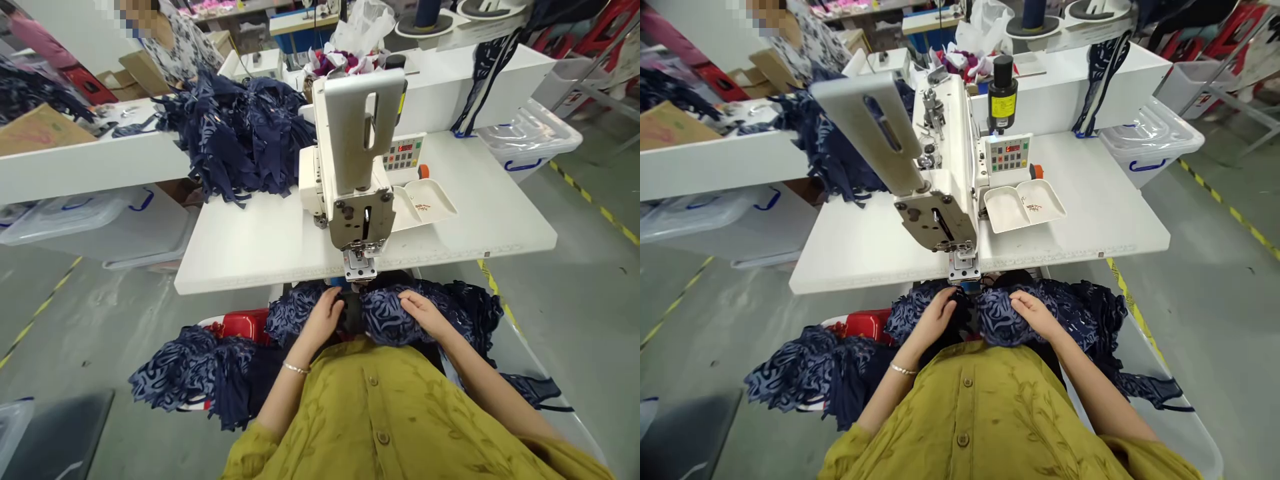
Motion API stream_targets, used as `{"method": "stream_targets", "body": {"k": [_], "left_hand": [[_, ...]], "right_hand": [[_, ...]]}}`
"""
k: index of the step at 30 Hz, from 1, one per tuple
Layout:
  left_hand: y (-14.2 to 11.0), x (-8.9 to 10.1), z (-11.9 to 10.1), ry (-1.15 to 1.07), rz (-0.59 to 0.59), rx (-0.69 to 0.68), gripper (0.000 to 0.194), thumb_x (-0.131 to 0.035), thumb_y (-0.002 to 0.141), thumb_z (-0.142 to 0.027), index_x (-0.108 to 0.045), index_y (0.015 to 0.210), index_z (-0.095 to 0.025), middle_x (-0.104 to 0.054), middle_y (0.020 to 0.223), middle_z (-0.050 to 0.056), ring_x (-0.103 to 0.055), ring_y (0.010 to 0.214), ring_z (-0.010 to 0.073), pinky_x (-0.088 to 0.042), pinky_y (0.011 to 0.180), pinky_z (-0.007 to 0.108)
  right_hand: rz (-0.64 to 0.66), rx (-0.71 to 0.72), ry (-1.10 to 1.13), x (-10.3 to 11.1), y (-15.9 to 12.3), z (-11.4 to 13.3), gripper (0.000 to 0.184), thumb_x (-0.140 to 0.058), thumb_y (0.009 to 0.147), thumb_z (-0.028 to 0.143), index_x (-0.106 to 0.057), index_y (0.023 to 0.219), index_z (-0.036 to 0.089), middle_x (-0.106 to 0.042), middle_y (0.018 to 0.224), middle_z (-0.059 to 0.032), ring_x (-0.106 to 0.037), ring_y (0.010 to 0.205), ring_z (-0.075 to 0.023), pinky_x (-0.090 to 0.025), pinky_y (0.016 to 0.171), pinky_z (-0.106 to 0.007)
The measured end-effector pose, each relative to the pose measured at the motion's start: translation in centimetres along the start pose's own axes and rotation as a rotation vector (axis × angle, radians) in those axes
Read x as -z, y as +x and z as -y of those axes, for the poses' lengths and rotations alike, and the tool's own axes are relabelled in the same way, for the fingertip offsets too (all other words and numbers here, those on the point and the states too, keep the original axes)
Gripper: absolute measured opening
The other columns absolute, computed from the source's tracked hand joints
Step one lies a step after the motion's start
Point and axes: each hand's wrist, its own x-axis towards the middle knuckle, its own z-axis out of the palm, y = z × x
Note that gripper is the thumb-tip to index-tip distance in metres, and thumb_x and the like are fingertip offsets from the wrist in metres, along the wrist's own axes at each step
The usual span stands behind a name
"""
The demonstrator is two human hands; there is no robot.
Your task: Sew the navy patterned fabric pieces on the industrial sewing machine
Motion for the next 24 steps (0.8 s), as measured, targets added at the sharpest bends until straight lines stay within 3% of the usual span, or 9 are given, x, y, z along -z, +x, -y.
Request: {"method": "stream_targets", "body": {"k": [2,4,6,10,13,16,19,21,24], "left_hand": [[0.7,-0.8,-2.5,-0.128,0.091,-0.095,0.042,-0.037,0.096,-0.039,-0.054,0.124,-0.014,-0.06,0.119,0.011,-0.056,0.112,0.0197,-0.046,0.094,0.031],[1.0,-0.8,-4.4,-0.233,0.192,-0.153,0.04,-0.044,0.092,-0.047,-0.065,0.094,-0.013,-0.064,0.087,0.005,-0.06,0.083,0.017,-0.049,0.073,0.025],[1.0,0.1,-5.8,-0.296,0.244,-0.177,0.048,-0.045,0.091,-0.052,-0.059,0.067,-0.014,-0.052,0.064,-0.001,-0.05,0.062,0.0117,-0.043,0.059,0.022],[0.2,3.6,-8.3,-0.535,0.292,-0.193,0.044,-0.041,0.094,-0.049,-0.053,0.07,-0.014,-0.046,0.065,-0.003,-0.042,0.062,0.0094,-0.036,0.059,0.021],[-0.6,5.8,-10.3,-0.575,0.241,-0.207,0.038,-0.044,0.093,-0.045,-0.055,0.074,-0.015,-0.049,0.07,-0.002,-0.042,0.066,0.0101,-0.035,0.062,0.021],[-1.5,7.3,-11.8,-0.466,0.133,-0.188,0.035,-0.044,0.094,-0.042,-0.056,0.075,-0.015,-0.047,0.068,-0.003,-0.039,0.063,0.0092,-0.033,0.06,0.02],[-2.4,8.5,-12.7,-0.381,0.098,-0.192,0.034,-0.043,0.095,-0.039,-0.055,0.073,-0.015,-0.044,0.064,-0.005,-0.036,0.059,0.0074,-0.03,0.055,0.019],[-3.0,9.2,-12.9,-0.278,0.129,-0.238,0.034,-0.043,0.095,-0.037,-0.055,0.072,-0.016,-0.046,0.062,-0.005,-0.037,0.056,0.0069,-0.03,0.055,0.019],[-3.6,9.8,-12.9,0.034,0.145,-0.245,0.032,-0.043,0.096,-0.036,-0.058,0.074,-0.018,-0.057,0.063,-0.003,-0.048,0.056,0.0088,-0.032,0.056,0.02]], "right_hand": [[0.107,0.029,0.105,0.1,-0.8,2.2,0.04,-0.049,0.088,0.058,-0.061,0.09,0.02,-0.062,0.082,-0.0029,-0.06,0.077,-0.0181,-0.051,0.075,-0.031],[0.18,0.054,0.101,0.2,-1.4,4.2,0.042,-0.05,0.087,0.06,-0.063,0.09,0.02,-0.062,0.083,-0.003,-0.059,0.077,-0.0179,-0.051,0.074,-0.03],[0.236,0.059,0.034,0.4,-1.6,5.7,0.045,-0.048,0.089,0.06,-0.064,0.091,0.019,-0.063,0.082,-0.0034,-0.058,0.077,-0.0183,-0.05,0.075,-0.03],[0.39,0.096,0.055,0.5,-1.4,8.1,0.062,-0.032,0.092,0.066,-0.066,0.104,0.016,-0.067,0.099,-0.0083,-0.06,0.092,-0.0235,-0.049,0.088,-0.036],[0.298,0.135,0.198,-0.3,-1.1,10.2,0.066,-0.027,0.092,0.067,-0.061,0.122,0.018,-0.063,0.12,-0.0104,-0.057,0.112,-0.0253,-0.041,0.103,-0.039],[0.159,0.127,0.29,-1.3,-0.7,12.4,0.055,-0.032,0.095,0.06,-0.06,0.125,0.023,-0.062,0.122,-0.008,-0.057,0.113,-0.0233,-0.04,0.105,-0.038],[0.042,0.167,0.317,-2.0,-0.4,13.8,0.044,-0.043,0.095,0.052,-0.06,0.127,0.027,-0.064,0.112,-0.0054,-0.061,0.095,-0.0197,-0.049,0.092,-0.033],[-0.043,0.219,0.329,-2.1,-0.1,14.0,0.044,-0.048,0.094,0.05,-0.056,0.131,0.028,-0.063,0.106,-0.0043,-0.06,0.078,-0.0156,-0.053,0.076,-0.029],[-0.074,0.254,0.377,-1.6,0.4,13.7,0.038,-0.043,0.096,0.048,-0.065,0.118,0.027,-0.062,0.093,-0.0038,-0.054,0.059,-0.0117,-0.051,0.058,-0.026]]}}
